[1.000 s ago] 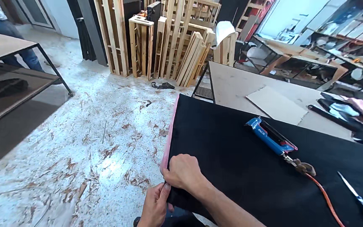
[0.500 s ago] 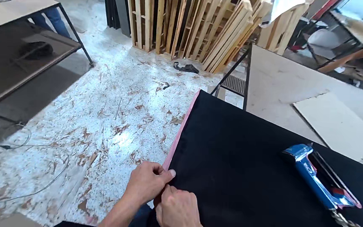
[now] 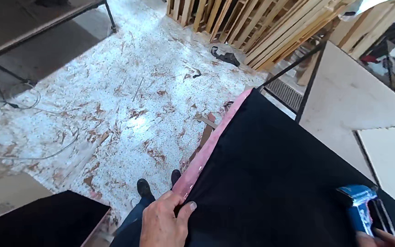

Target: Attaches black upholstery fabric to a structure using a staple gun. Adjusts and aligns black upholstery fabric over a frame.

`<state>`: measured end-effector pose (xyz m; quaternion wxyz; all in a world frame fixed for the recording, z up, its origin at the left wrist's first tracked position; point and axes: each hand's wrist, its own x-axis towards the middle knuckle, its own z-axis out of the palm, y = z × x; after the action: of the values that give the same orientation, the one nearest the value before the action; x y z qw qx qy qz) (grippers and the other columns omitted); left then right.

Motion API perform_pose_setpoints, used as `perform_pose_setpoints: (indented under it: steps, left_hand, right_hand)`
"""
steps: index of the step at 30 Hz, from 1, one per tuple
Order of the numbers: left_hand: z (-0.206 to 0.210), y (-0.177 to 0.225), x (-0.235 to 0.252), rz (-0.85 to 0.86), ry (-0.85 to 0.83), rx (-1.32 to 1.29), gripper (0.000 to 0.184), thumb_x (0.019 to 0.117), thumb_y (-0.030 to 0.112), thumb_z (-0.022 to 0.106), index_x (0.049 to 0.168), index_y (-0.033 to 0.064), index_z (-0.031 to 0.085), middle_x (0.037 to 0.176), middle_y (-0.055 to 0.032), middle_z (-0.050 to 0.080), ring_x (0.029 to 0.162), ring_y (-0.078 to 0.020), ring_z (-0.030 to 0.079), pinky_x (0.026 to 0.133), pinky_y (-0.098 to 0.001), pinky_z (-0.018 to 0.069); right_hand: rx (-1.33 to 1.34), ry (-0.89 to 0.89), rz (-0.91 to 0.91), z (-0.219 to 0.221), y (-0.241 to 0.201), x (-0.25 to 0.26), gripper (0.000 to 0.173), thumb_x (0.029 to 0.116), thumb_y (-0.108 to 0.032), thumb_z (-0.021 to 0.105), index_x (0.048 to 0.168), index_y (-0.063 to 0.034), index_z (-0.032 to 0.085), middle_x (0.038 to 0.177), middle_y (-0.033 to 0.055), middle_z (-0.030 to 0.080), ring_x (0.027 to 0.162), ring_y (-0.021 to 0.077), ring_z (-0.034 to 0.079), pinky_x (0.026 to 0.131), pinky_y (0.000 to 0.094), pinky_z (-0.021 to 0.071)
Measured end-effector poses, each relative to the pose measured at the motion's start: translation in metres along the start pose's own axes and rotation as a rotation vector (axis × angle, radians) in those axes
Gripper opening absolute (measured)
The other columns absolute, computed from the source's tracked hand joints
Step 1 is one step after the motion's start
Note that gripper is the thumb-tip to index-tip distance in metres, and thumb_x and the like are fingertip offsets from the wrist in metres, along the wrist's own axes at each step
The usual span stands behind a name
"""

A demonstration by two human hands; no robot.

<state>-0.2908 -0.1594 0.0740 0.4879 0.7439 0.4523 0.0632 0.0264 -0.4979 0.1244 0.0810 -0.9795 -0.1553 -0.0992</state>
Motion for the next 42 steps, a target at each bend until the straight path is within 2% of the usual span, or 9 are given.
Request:
perform_pose_setpoints:
  steps: [4, 13, 16, 18, 21, 25, 28, 32, 42]
  left_hand:
    - [-0.001, -0.017, 0.0, 0.015, 0.009, -0.087, 0.027, 0.0963, 0.038, 0.066, 0.085, 0.0148, 0.075, 0.078, 0.0032, 0.067, 0.071, -0.0082, 0.064, 0.064, -0.0331, 0.0534]
    - [0.018, -0.044, 0.013, -0.031, 0.004, -0.407, 0.025, 0.0939, 0.033, 0.07, 0.081, 0.0128, 0.076, 0.076, 0.0052, 0.069, 0.069, -0.0034, 0.063, 0.063, -0.0249, 0.0531]
    - [0.021, -0.041, 0.012, -0.052, 0.013, -0.48, 0.023, 0.0934, 0.03, 0.071, 0.08, 0.012, 0.075, 0.074, 0.0049, 0.068, 0.066, -0.0033, 0.062, 0.061, -0.0245, 0.0524]
    - [0.023, -0.039, 0.007, -0.061, 0.039, -0.448, 0.026, 0.0944, 0.033, 0.069, 0.079, 0.0125, 0.075, 0.073, 0.0052, 0.067, 0.065, -0.0032, 0.061, 0.06, -0.0247, 0.0515]
    - [0.026, -0.035, -0.001, -0.066, 0.091, -0.313, 0.034, 0.0968, 0.04, 0.064, 0.076, 0.0128, 0.071, 0.068, 0.0039, 0.062, 0.059, -0.0054, 0.057, 0.055, -0.0282, 0.0475]
    - [0.027, -0.034, -0.014, -0.004, 0.187, -0.256, 0.037, 0.0972, 0.042, 0.062, 0.073, 0.0143, 0.068, 0.067, 0.0036, 0.06, 0.06, -0.0082, 0.057, 0.054, -0.0316, 0.0478]
    - [0.032, -0.039, -0.02, -0.005, 0.22, -0.334, 0.035, 0.0956, 0.043, 0.063, 0.072, 0.0176, 0.069, 0.067, 0.0079, 0.06, 0.061, -0.0045, 0.057, 0.054, -0.028, 0.048]
    - [0.037, -0.047, -0.02, -0.009, 0.184, -0.431, 0.034, 0.0957, 0.043, 0.063, 0.073, 0.0185, 0.069, 0.068, 0.0093, 0.06, 0.063, -0.003, 0.057, 0.054, -0.0256, 0.0475]
    - [0.037, -0.054, -0.019, 0.016, 0.156, -0.438, 0.037, 0.0976, 0.044, 0.06, 0.07, 0.019, 0.067, 0.067, 0.009, 0.057, 0.062, -0.0031, 0.055, 0.053, -0.025, 0.0449]
  right_hand:
    - [-0.056, -0.103, 0.11, 0.017, 0.038, 0.017, 0.074, 0.0891, -0.031, 0.074, 0.143, 0.012, 0.048, 0.141, 0.0365, 0.052, 0.132, 0.0454, 0.053, 0.112, 0.0466, 0.0447]
    - [0.045, -0.312, 0.085, 0.001, 0.072, 0.055, 0.087, 0.0737, 0.007, 0.078, 0.15, 0.0122, 0.036, 0.127, 0.041, 0.057, 0.115, 0.0505, 0.06, 0.099, 0.0592, 0.0508]
    - [-0.094, -0.308, 0.233, -0.027, 0.07, 0.083, 0.058, 0.0741, 0.011, 0.075, 0.13, 0.0115, 0.058, 0.108, 0.034, 0.066, 0.098, 0.043, 0.066, 0.086, 0.059, 0.054]
    - [-0.128, -0.319, 0.353, -0.054, 0.009, 0.088, 0.032, 0.088, 0.001, 0.064, 0.117, 0.0133, 0.059, 0.095, 0.0237, 0.064, 0.08, 0.0242, 0.061, 0.075, 0.0442, 0.0537]
    - [0.103, -0.419, 0.219, -0.088, -0.083, 0.076, 0.033, 0.0941, -0.01, 0.059, 0.122, 0.0071, 0.053, 0.086, 0.0004, 0.055, 0.063, -0.0011, 0.052, 0.063, 0.0202, 0.0511]
    - [0.207, -0.382, -0.428, -0.105, -0.139, 0.062, 0.05, 0.0713, -0.016, 0.08, 0.111, 0.0095, 0.061, 0.09, 0.0091, 0.069, 0.078, 0.0073, 0.066, 0.071, 0.0319, 0.058]
    - [0.223, -0.494, -0.663, -0.09, -0.194, 0.053, 0.05, 0.0718, -0.035, 0.084, 0.111, -0.0106, 0.066, 0.092, -0.0079, 0.07, 0.084, -0.0004, 0.068, 0.072, 0.0261, 0.0604]
    - [0.139, -0.684, -0.681, -0.054, -0.237, 0.051, 0.026, 0.083, -0.043, 0.074, 0.095, -0.0195, 0.071, 0.078, -0.0087, 0.067, 0.07, 0.0037, 0.066, 0.057, 0.0319, 0.0569]
    - [0.148, -0.759, -0.66, -0.024, -0.256, 0.053, 0.026, 0.0868, -0.038, 0.072, 0.099, -0.0146, 0.071, 0.082, -0.0062, 0.069, 0.075, 0.0038, 0.067, 0.065, 0.0295, 0.0582]
